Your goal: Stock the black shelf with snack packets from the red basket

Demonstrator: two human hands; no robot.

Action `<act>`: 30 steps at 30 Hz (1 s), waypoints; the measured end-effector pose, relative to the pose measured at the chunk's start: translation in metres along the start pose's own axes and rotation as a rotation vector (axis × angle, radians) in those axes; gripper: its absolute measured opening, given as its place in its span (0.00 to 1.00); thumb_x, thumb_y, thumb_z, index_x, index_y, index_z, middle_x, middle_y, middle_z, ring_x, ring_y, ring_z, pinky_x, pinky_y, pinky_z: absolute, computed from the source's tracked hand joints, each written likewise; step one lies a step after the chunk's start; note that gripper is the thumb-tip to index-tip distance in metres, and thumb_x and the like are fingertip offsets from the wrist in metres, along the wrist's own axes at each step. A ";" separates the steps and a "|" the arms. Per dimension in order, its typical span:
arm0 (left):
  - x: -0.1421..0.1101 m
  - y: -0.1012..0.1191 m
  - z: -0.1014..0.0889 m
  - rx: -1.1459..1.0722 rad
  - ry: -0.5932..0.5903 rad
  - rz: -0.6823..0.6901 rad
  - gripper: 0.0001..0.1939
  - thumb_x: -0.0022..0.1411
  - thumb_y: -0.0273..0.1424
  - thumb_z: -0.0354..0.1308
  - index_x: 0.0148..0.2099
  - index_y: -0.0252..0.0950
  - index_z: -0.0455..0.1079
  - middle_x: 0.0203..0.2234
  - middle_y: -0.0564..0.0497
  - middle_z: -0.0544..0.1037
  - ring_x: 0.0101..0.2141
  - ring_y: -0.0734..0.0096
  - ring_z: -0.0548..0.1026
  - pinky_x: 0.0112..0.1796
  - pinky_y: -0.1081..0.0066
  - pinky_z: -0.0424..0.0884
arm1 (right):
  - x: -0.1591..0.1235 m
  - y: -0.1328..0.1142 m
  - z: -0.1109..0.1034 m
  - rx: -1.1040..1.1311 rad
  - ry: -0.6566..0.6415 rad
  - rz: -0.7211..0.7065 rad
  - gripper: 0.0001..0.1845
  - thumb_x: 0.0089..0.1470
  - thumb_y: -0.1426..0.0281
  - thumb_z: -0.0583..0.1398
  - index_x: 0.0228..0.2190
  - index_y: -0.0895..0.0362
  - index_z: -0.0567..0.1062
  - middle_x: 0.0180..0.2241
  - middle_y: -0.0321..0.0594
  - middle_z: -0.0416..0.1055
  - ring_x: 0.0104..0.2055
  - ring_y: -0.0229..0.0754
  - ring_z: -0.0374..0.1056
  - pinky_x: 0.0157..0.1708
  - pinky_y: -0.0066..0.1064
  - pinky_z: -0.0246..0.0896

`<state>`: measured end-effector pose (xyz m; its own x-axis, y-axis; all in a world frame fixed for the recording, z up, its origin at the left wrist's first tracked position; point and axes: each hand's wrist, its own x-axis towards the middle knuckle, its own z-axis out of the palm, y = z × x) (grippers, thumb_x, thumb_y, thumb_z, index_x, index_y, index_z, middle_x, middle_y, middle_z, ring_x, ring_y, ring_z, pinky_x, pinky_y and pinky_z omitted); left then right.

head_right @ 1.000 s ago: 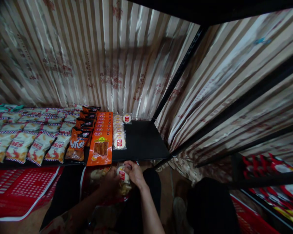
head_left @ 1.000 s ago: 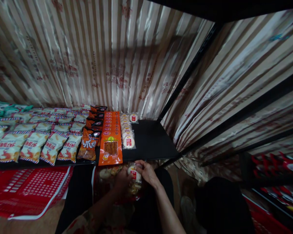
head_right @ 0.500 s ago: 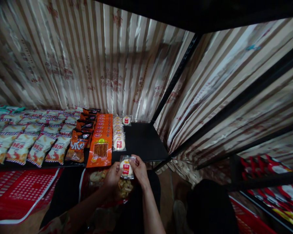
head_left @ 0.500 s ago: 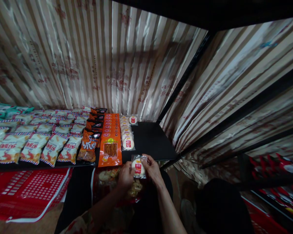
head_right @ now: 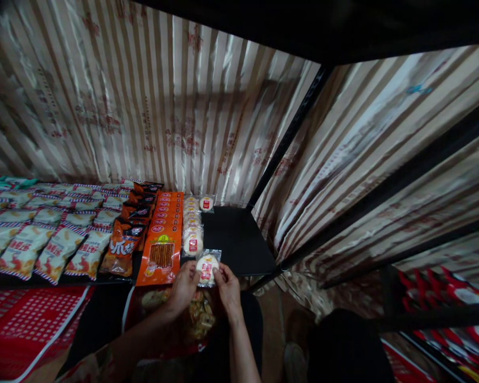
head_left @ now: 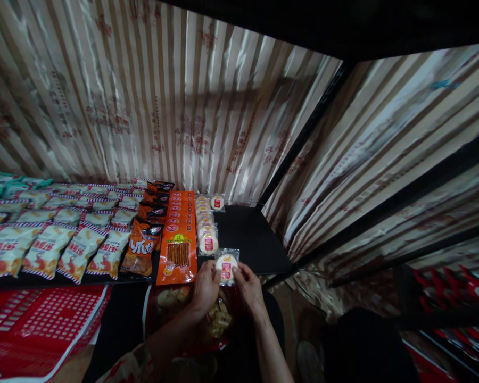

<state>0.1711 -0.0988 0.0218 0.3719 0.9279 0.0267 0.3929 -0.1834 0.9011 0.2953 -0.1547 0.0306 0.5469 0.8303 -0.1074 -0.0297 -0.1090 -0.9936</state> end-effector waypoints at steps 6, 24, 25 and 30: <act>0.011 0.005 0.011 0.014 0.063 0.007 0.15 0.55 0.24 0.45 0.46 0.33 0.60 0.35 0.47 0.70 0.37 0.69 0.71 0.41 0.68 0.67 | 0.017 0.010 -0.008 -0.125 0.121 -0.063 0.28 0.40 0.52 0.60 0.38 0.60 0.75 0.34 0.44 0.76 0.35 0.47 0.71 0.35 0.35 0.66; 0.051 0.040 0.028 0.251 -0.062 0.016 0.17 0.52 0.23 0.47 0.45 0.32 0.66 0.40 0.42 0.69 0.45 0.61 0.66 0.48 0.67 0.61 | 0.081 0.026 -0.037 -0.310 0.253 -0.112 0.24 0.42 0.54 0.58 0.35 0.58 0.77 0.33 0.42 0.76 0.35 0.45 0.71 0.34 0.32 0.65; 0.054 0.040 0.030 0.249 -0.064 0.018 0.17 0.52 0.23 0.47 0.45 0.31 0.66 0.40 0.42 0.69 0.44 0.61 0.66 0.48 0.67 0.62 | 0.083 0.026 -0.038 -0.305 0.246 -0.108 0.24 0.42 0.54 0.58 0.35 0.58 0.77 0.33 0.42 0.76 0.34 0.45 0.71 0.33 0.32 0.65; 0.073 0.041 0.042 0.213 -0.068 -0.008 0.18 0.51 0.22 0.47 0.45 0.29 0.66 0.41 0.41 0.69 0.44 0.62 0.67 0.47 0.69 0.62 | 0.102 0.023 -0.042 -0.304 0.224 -0.089 0.22 0.41 0.55 0.58 0.33 0.58 0.76 0.32 0.42 0.76 0.32 0.45 0.70 0.34 0.33 0.65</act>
<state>0.2497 -0.0518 0.0420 0.4211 0.9069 -0.0163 0.5624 -0.2470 0.7891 0.3853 -0.0959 -0.0021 0.7061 0.7077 0.0227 0.2573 -0.2266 -0.9394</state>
